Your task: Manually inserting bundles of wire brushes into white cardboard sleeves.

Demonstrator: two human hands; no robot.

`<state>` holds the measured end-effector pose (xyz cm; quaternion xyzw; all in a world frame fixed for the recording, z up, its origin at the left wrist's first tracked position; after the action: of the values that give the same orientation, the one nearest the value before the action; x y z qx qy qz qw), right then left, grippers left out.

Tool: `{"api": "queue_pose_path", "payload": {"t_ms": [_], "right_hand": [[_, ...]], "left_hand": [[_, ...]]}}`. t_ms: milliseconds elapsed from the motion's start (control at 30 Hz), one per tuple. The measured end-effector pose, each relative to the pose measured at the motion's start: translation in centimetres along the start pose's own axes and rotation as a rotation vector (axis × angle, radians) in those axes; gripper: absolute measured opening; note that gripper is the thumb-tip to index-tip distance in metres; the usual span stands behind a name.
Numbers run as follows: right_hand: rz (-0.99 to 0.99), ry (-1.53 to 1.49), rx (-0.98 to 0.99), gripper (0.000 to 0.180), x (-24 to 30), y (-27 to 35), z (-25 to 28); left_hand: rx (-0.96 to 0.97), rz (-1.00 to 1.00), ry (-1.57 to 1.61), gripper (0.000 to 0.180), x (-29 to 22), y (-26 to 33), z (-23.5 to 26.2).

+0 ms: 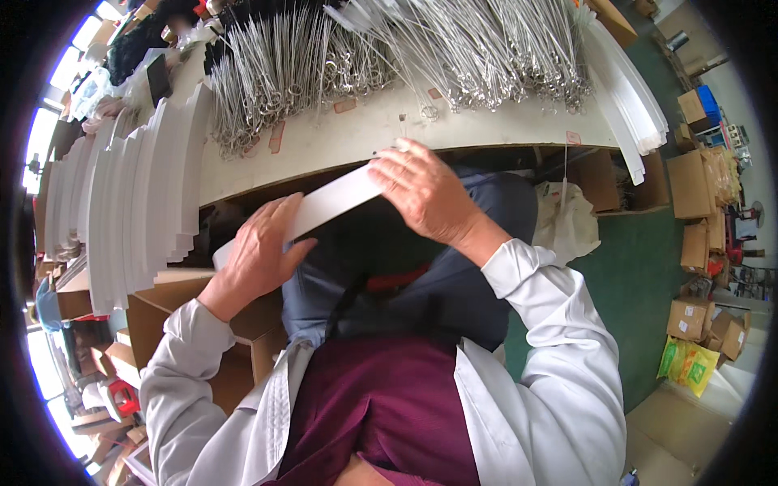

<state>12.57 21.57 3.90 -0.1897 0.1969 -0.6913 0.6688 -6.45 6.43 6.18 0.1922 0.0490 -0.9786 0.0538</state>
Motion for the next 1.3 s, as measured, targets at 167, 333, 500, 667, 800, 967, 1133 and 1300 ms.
{"api": "queue_pose_path", "payload": {"t_ms": [167, 333, 500, 667, 800, 967, 1133, 1300], "right_hand": [[0.066, -0.104, -0.024, 0.036, 4.1, -1.2, -0.3], [-0.327, -0.145, -0.313, 0.042, 2.6, 1.0, 2.2], [-0.479, -0.299, -0.39, 0.036, 4.1, 3.2, -0.3], [-0.759, -0.84, -0.366, 0.027, 5.2, 4.7, -3.8], [-0.903, -1.078, -0.272, 0.024, 5.2, 5.6, -4.7], [-0.858, -1.0, -0.073, 0.019, 5.7, 4.8, -4.4], [-0.82, -1.079, -0.108, 0.018, 7.6, 4.4, -5.2], [-0.893, -1.088, -0.12, 0.014, 7.9, 4.8, -5.3]], "left_hand": [[0.266, 0.177, 0.366, 0.064, -1.1, -1.8, -2.8], [0.061, 0.267, 0.311, 0.065, -0.6, 0.1, -3.8], [0.029, 0.346, 0.435, 0.065, -1.4, 1.5, -5.8], [-0.011, 0.325, 0.48, 0.065, -1.4, 3.8, -8.2], [0.017, 0.196, 0.398, 0.076, -1.6, 5.5, -8.6], [0.188, 0.248, 0.489, 0.085, -0.7, 6.3, -7.3], [0.095, 0.23, 0.505, 0.08, -2.5, 3.4, -7.1], [-0.033, 0.208, 0.51, 0.08, -3.3, 3.8, -8.4]]}}
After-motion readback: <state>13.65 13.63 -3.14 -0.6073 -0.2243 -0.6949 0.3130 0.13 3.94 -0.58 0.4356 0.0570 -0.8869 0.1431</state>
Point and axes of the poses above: each hand's wrist, its own y-axis away from the middle knuckle, its own z-axis out of the back of the hand, x = y × z, the point moved 5 cm from there along -y, towards the middle knuckle, and after that the axes turned 5 degrees about z, right-handed, at the moved point
